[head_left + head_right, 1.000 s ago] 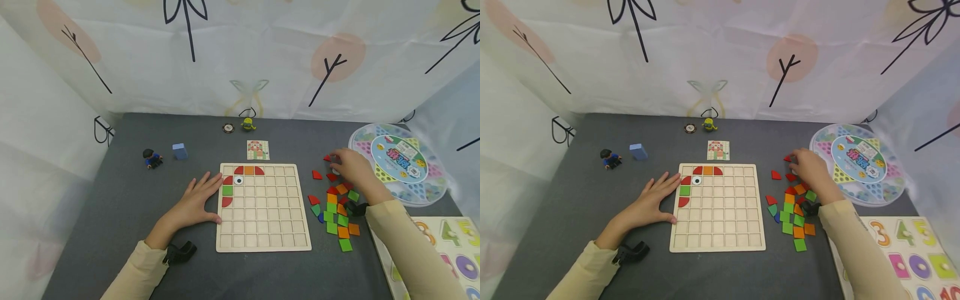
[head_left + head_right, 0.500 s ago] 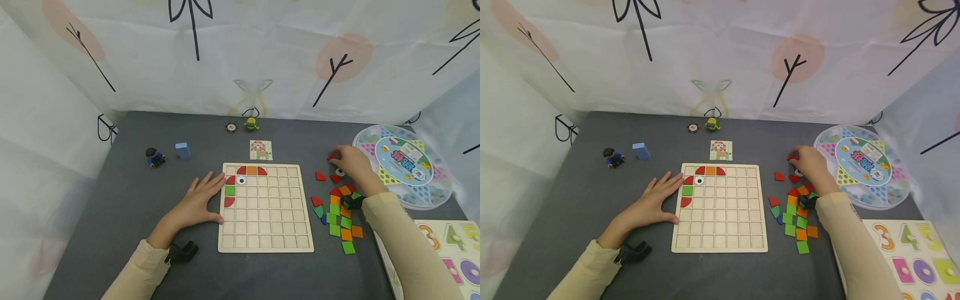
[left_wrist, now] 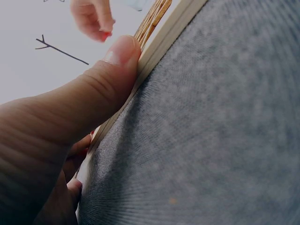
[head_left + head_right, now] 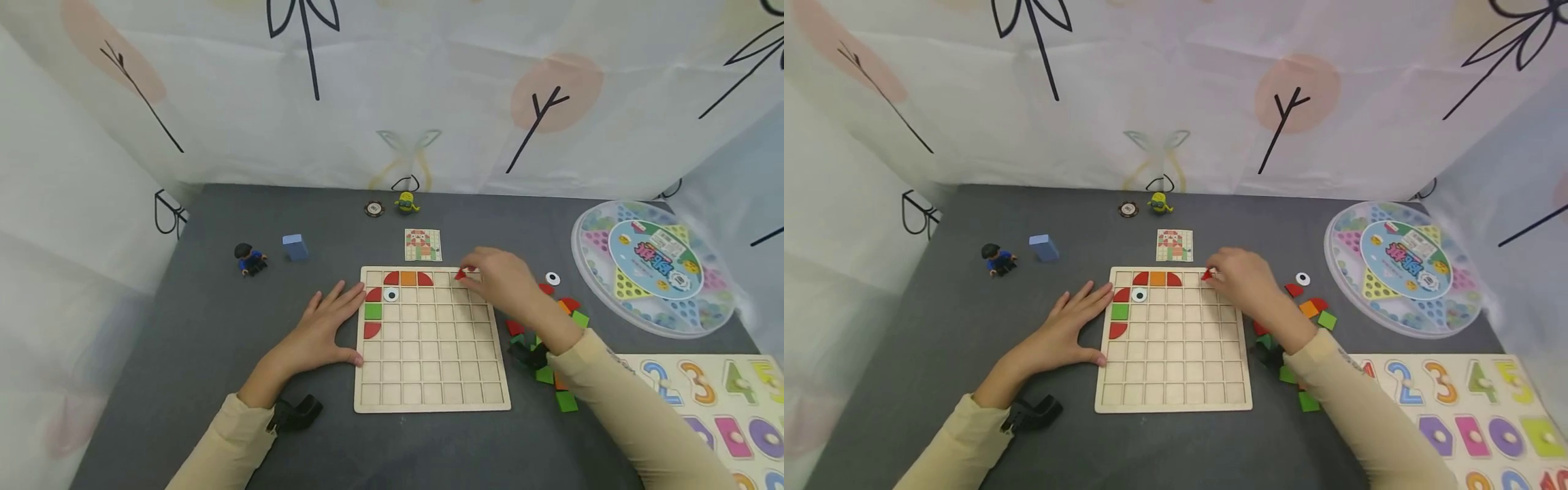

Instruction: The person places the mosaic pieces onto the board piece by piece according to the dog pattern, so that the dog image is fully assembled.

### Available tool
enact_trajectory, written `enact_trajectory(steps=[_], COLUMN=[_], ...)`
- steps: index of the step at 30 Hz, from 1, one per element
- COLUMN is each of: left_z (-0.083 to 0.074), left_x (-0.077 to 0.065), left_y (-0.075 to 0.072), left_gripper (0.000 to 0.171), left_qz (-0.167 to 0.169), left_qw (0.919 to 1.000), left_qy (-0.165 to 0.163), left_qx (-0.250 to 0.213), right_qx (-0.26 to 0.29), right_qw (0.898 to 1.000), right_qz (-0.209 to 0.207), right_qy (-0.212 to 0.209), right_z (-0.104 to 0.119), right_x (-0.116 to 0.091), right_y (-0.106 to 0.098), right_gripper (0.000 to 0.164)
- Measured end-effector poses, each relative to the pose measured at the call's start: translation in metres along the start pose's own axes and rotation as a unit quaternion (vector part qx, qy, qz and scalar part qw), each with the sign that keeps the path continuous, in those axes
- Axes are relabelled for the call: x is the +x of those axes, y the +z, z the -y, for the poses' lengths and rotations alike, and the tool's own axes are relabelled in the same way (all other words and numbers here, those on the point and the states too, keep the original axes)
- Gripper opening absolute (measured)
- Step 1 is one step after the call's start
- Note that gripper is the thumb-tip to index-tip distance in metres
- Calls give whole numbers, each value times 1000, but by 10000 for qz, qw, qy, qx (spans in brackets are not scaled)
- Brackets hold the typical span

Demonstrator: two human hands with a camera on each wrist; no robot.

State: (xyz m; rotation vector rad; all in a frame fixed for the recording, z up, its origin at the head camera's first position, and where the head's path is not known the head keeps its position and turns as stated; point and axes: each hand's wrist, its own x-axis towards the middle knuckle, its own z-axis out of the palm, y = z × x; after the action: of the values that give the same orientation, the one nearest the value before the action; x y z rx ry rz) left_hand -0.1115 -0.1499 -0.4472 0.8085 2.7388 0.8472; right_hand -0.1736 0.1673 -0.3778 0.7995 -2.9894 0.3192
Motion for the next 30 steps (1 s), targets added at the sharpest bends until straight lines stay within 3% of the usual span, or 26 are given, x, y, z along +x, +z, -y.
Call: enact_trajectory(steps=[4, 8, 18, 24, 27, 30], left_z=[1, 2, 1, 1, 1, 1], left_x=[0, -1, 0, 1, 0, 1], left_y=[0, 1, 1, 1, 0, 1], left_gripper=[107, 107, 107, 107, 107, 108], left_qz=[-56, -52, -47, -22, -17, -49], left_qw=[10000, 10000, 10000, 10000, 10000, 10000], left_qy=[23, 21, 24, 0, 8, 25], left_qx=[-5, 10, 44, 64, 49, 10], right_qx=[-156, -375, -508, -329, -112, -7], right_qw=[9968, 9940, 9944, 9956, 9985, 9998], right_qz=[46, 85, 216, 332, 302, 185], right_qy=[-781, -1025, -906, -812, -450, 54], right_z=[40, 58, 66, 63, 52, 26], right_x=[13, 23, 30, 27, 21, 11], right_y=[17, 32, 41, 35, 22, 2], right_gripper=[15, 8, 7, 12, 19, 26])
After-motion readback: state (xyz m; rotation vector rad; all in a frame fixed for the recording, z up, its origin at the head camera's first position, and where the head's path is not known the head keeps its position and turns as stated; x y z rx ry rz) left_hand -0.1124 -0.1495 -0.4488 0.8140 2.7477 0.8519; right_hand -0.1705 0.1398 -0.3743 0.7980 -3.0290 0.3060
